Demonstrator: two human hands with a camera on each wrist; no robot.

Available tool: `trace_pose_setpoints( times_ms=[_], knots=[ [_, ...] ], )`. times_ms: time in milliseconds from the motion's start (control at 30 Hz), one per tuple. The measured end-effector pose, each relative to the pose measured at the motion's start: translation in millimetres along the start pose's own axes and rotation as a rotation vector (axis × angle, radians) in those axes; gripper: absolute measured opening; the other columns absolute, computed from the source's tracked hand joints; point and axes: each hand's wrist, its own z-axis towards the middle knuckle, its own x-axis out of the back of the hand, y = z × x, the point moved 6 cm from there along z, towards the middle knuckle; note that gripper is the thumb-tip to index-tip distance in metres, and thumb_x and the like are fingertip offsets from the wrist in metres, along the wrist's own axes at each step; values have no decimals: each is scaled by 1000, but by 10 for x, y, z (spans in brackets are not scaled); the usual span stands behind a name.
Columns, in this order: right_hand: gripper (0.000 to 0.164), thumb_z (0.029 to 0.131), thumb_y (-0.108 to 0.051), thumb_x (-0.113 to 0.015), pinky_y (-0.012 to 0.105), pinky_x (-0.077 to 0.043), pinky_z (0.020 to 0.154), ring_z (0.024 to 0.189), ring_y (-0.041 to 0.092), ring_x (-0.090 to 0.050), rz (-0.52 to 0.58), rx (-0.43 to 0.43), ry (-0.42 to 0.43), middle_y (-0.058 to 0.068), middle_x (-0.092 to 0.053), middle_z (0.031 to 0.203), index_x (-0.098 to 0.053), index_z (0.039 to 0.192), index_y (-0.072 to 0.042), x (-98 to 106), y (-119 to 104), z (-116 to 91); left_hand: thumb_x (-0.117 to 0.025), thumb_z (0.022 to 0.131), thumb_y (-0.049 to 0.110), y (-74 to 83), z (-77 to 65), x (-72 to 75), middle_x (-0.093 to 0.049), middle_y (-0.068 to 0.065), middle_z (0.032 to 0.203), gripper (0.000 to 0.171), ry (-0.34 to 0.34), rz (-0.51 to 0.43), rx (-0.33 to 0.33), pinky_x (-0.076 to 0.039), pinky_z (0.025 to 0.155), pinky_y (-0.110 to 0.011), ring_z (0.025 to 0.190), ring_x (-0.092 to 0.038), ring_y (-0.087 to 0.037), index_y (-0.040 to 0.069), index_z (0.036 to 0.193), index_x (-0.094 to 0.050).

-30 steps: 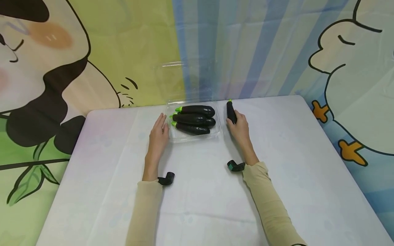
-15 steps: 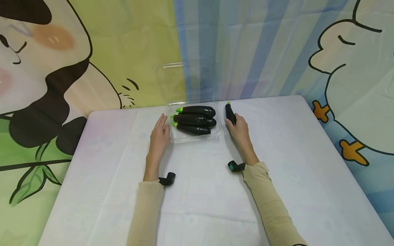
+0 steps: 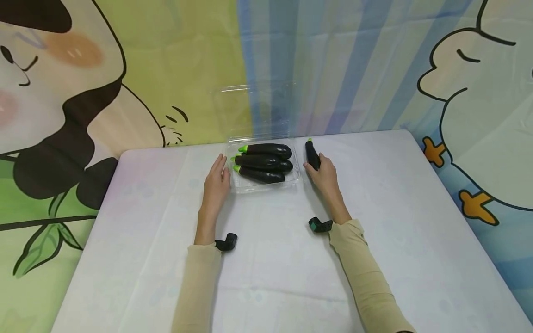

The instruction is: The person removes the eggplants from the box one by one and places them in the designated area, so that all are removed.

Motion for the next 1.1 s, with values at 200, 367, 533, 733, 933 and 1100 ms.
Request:
trace_pose_setpoints(
  times_ms=[200, 367, 533, 733, 933, 1100],
  knots=[
    [79, 92, -35, -64, 53, -37, 110, 132, 44, -43, -14, 4, 5, 32, -41, 145, -28, 148, 9, 75, -24, -5, -39, 104, 20, -1, -4, 6, -27, -1, 161, 47, -1, -7, 1, -36, 116, -42, 148, -28, -23, 8, 149, -37],
    [79, 91, -36, -66, 54, -35, 113, 137, 44, -39, -29, 46, 25, 29, -39, 148, -29, 149, 4, 162, -106, -29, -38, 104, 20, -4, -10, 12, -27, -1, 161, 47, -6, -13, 11, -36, 116, -43, 148, -28, -23, 9, 150, -36],
    [75, 92, -34, -66, 55, -32, 115, 139, 44, -36, -23, 97, 31, 28, -39, 149, -32, 149, 1, 214, -214, -54, -37, 104, 21, -4, -10, 2, -26, -1, 161, 47, -12, -13, 17, -37, 116, -43, 148, -27, -23, 9, 150, -36],
    [70, 92, -29, -66, 53, -28, 117, 139, 42, -35, 4, 164, 22, 26, -41, 148, -36, 147, 1, 237, -354, -83, -37, 104, 22, 21, 3, -1, -27, -1, 161, 47, -6, -12, -1, -41, 112, -42, 147, -30, -24, 9, 150, -37],
    [66, 92, -26, -65, 51, -28, 118, 140, 40, -35, 32, 231, -14, 23, -41, 149, -38, 146, 0, 185, -477, -116, -37, 104, 21, 14, 9, -1, -28, 0, 161, 47, 0, -2, -1, -38, 114, -43, 147, -29, -23, 9, 150, -36],
    [64, 93, -28, -64, 52, -28, 118, 141, 39, -33, 35, 256, -58, 21, -40, 150, -39, 146, -2, 116, -523, -150, -38, 104, 21, -1, -2, 4, -28, 0, 161, 47, 2, -10, 4, -40, 113, -43, 147, -29, -23, 9, 150, -37]
  ],
)
